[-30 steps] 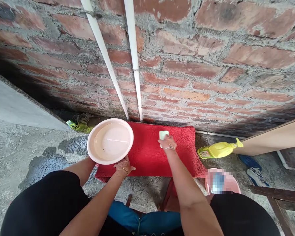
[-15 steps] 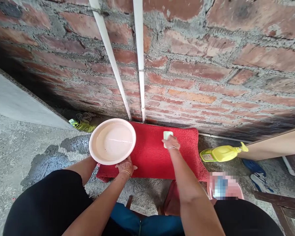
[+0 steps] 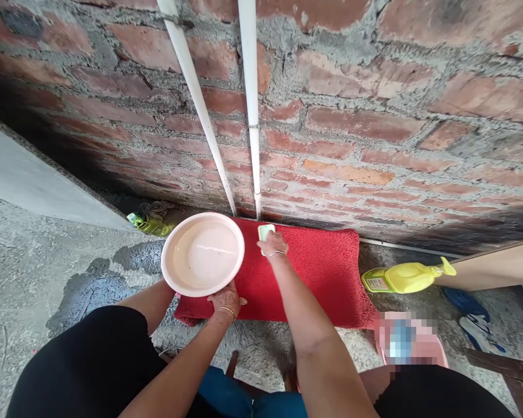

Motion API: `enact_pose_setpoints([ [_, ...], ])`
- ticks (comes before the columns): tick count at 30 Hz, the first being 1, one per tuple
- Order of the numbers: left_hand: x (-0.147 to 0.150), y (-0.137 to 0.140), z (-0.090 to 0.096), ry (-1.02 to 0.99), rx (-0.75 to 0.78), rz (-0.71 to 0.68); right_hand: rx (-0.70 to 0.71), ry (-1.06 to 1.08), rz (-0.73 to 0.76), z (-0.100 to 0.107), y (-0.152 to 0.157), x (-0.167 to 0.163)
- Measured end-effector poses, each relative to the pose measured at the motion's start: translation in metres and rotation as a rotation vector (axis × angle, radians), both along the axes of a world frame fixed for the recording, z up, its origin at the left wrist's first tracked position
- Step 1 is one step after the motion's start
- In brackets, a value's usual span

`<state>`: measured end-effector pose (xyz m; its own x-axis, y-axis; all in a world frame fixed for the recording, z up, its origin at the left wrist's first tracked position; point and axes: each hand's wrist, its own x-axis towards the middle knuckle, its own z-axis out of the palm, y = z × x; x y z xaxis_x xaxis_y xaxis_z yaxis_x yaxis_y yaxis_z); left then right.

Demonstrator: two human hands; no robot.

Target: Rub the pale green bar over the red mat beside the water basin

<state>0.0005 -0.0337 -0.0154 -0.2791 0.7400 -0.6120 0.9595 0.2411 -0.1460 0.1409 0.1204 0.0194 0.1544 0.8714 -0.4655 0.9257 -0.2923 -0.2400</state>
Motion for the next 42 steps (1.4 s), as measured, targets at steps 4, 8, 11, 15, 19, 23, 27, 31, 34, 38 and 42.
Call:
enact_pose_setpoints([
  [4, 0.0, 0.001, 0.0, 0.0, -0.009, 0.004, 0.017, 0.031, 0.123, -0.006, 0.01, -0.045],
  [8, 0.0, 0.001, 0.0, 0.0, -0.004, 0.006, -0.033, -0.029, 0.058, -0.009, 0.012, 0.004],
  [11, 0.0, 0.0, 0.0, -0.002, 0.0, 0.001, -0.086, -0.1, -0.143, -0.006, 0.003, 0.079],
  [15, 0.0, 0.0, 0.0, 0.005, 0.026, 0.001, -0.133, -0.189, -0.359, 0.008, -0.021, 0.167],
  [19, 0.0, 0.001, 0.0, -0.017, 0.04, 0.03, -0.125, -0.232, -0.421, 0.019, -0.029, 0.184],
  [23, 0.0, 0.003, 0.002, -0.033, 0.024, 0.049, -0.075, -0.152, -0.283, 0.012, -0.005, 0.116],
  [27, 0.0, 0.003, 0.004, -0.015, 0.017, 0.039, -0.027, -0.041, -0.055, 0.001, 0.023, 0.02],
  [31, -0.001, 0.002, 0.005, -0.009, -0.002, 0.017, -0.061, -0.019, 0.02, -0.004, 0.037, -0.028],
  [34, -0.002, 0.003, 0.006, -0.033, -0.009, 0.02, -0.059, -0.043, 0.035, -0.004, 0.042, -0.012],
  [38, -0.002, 0.004, 0.007, -0.045, -0.012, 0.027, -0.097, -0.103, -0.103, 0.0, 0.034, 0.06],
  [42, 0.0, 0.003, 0.006, -0.021, 0.003, 0.025, -0.131, -0.178, -0.357, 0.003, 0.008, 0.148],
])
